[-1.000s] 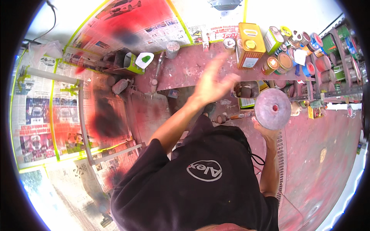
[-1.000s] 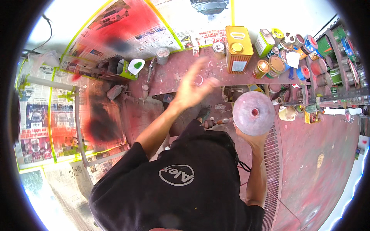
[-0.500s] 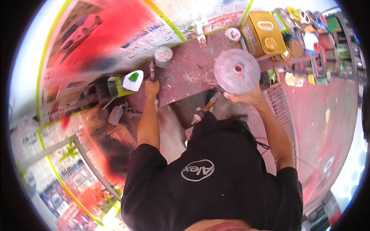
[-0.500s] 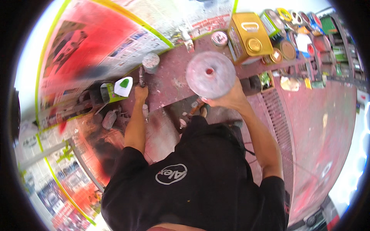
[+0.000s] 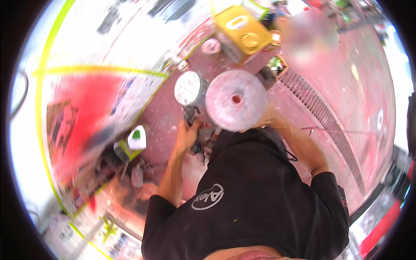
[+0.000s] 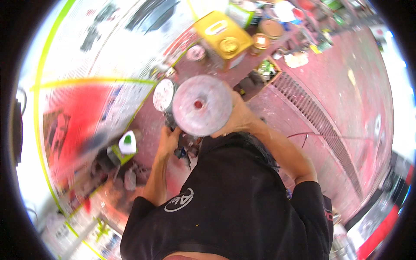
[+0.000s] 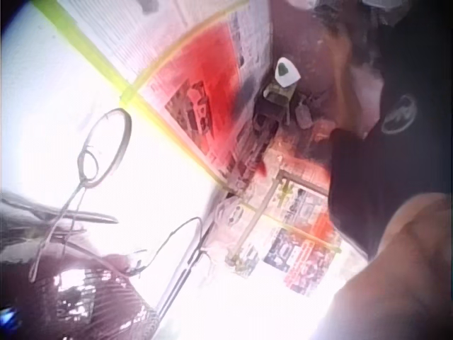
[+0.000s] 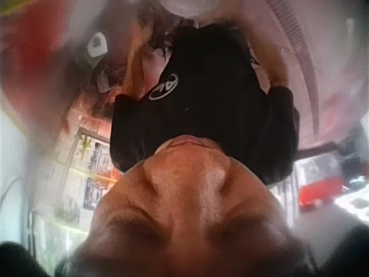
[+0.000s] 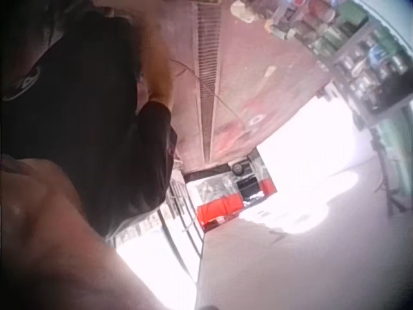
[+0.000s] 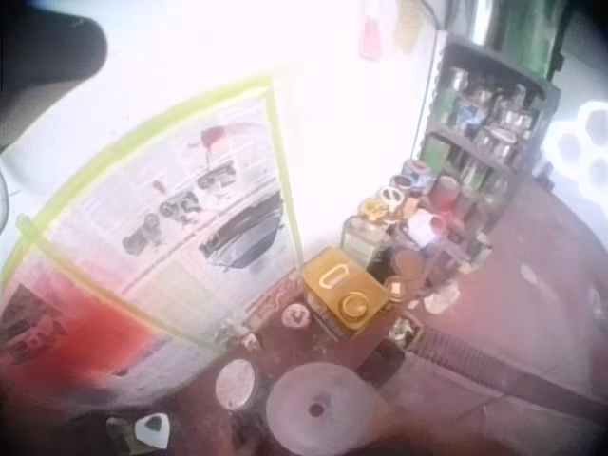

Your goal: The person pours a liquid from a yellow tin into a metal cup and stirs it with a stick. They then wipe the cup and tin with a cloth. Later, they pick up a spray gun, attach a clear plastic container to it, and wipe the container with a cloth.

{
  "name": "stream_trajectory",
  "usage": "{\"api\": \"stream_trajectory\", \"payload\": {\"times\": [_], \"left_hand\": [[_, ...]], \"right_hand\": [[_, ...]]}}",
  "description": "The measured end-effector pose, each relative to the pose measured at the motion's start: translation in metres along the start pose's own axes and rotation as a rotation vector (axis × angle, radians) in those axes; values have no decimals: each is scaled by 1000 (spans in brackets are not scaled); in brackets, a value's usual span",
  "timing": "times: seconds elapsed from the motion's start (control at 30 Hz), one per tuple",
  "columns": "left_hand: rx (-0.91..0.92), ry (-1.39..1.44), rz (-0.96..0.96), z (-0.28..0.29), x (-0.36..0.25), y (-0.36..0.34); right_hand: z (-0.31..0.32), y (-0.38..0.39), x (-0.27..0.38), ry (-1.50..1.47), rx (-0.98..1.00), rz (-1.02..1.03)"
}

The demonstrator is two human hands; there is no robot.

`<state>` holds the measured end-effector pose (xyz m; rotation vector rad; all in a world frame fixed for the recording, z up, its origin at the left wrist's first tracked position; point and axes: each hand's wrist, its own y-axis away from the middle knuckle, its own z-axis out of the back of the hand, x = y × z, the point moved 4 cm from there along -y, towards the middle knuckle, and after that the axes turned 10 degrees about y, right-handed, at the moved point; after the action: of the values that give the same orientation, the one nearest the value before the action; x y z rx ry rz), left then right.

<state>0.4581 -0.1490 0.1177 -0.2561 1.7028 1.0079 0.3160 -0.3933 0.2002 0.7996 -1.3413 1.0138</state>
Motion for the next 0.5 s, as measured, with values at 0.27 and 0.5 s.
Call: {"api": "stream_trajectory", "payload": {"times": [0.27,0.5], "left_hand": [[307,-23,107,-114,-31,-22],[519,-224,96,-272,-31,-17]], "right_hand": [[85,80,36,90,-340,71],[197,205,61,293,-534,108]]}}
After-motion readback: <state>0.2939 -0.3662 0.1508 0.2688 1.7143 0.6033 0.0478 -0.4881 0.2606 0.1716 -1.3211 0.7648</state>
